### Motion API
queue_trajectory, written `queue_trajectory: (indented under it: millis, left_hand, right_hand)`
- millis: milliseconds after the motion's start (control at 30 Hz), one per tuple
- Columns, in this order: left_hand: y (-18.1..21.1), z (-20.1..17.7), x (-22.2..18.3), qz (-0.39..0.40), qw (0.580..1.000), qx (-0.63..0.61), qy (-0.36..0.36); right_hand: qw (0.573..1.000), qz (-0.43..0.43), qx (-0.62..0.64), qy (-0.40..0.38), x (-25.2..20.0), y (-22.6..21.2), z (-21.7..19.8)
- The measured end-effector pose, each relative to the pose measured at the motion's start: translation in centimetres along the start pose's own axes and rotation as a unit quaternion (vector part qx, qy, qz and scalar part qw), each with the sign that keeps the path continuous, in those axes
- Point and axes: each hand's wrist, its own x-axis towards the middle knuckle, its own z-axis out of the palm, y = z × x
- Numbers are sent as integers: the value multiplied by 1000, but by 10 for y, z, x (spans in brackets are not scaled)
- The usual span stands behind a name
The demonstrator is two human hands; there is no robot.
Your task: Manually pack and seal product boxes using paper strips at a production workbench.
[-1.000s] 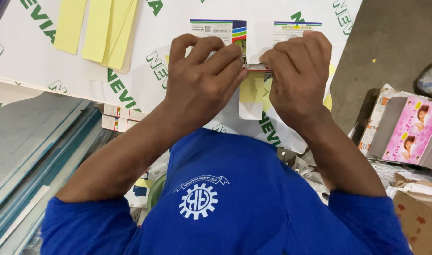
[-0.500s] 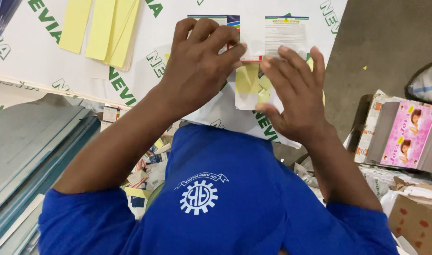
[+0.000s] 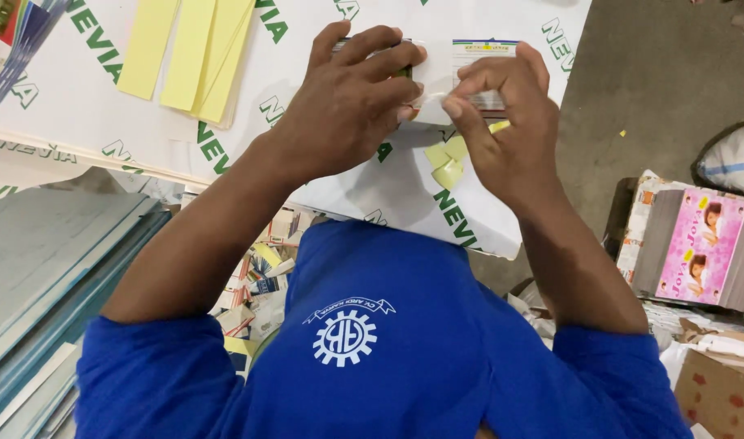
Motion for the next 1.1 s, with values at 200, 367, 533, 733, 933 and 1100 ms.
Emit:
queue_trajectory:
  millis: [200, 367, 533, 733, 933, 1100]
  left_hand:
    - [-3, 4, 1, -14, 1000, -21, 4]
    - [-2, 5, 1, -33, 999, -41, -4]
    - [-1, 5, 1, -47, 998, -51, -1]
    - [-1, 5, 3, -77, 994, -80, -11]
    - [-1, 4, 2, -79, 994, -76, -9]
    - [-4, 9, 0, -69, 996, -63, -5]
  right_hand:
    - [1000, 1, -19, -14, 29, 19, 1]
    - [997, 38, 17, -61, 49, 16, 2]
    - [988, 74, 104, -87, 50, 28, 4]
    - [988, 64, 105, -93, 52, 33, 6]
    - [993, 46, 76, -84, 53, 33, 10]
    - [995, 40, 48, -73, 53, 36, 15]
